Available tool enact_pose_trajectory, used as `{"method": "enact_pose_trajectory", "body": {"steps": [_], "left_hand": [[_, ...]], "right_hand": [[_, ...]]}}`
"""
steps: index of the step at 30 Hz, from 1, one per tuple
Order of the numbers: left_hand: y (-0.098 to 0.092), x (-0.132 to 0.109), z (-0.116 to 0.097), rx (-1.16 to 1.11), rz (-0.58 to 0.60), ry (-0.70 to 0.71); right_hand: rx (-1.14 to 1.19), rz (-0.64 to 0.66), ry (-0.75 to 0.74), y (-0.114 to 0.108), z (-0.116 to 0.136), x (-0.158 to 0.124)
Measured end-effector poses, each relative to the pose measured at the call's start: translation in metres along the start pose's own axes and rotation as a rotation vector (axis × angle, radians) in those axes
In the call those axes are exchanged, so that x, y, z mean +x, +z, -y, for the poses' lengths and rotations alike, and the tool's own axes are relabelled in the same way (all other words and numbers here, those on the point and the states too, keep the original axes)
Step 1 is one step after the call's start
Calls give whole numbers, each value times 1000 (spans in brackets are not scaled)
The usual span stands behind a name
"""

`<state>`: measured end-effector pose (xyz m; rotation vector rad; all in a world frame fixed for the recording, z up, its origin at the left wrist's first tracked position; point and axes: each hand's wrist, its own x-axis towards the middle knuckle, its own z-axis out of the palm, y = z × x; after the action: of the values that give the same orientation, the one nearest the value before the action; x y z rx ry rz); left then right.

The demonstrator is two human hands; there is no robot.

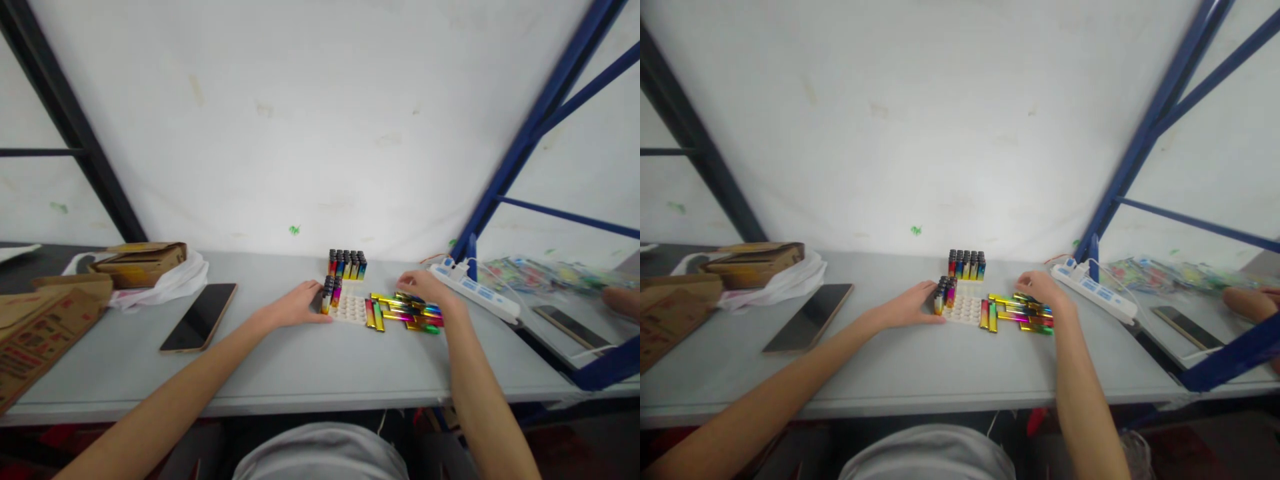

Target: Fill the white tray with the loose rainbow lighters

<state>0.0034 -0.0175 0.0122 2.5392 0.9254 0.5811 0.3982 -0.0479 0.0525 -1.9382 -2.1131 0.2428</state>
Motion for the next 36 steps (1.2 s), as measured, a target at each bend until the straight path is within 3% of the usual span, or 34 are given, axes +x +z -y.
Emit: {"method": "enact_pose_trajectory", "body": {"steps": [2,5,15,19,25,29,36], "left_hand": [[0,0,0,2,-1,12],[0,0,0,15,1,21],[-2,0,-4,43,25,11],[-2,0,-5,38,26,1],[-2,0,-3,7,7,9],[-2,-1,-4,-3,13,5],[-2,0,-4,1,27,2]], "right_hand": [[107,120,26,-3,-20,-3],[222,202,8,-5,-28,-6],[381,289,22,-20,-32,-22],[300,304,32,-15,-28,-15],[161,124,37,-2,-13,-6],[339,-66,-6,6,6,-3],[580,-216,-96,32,51,13]]}}
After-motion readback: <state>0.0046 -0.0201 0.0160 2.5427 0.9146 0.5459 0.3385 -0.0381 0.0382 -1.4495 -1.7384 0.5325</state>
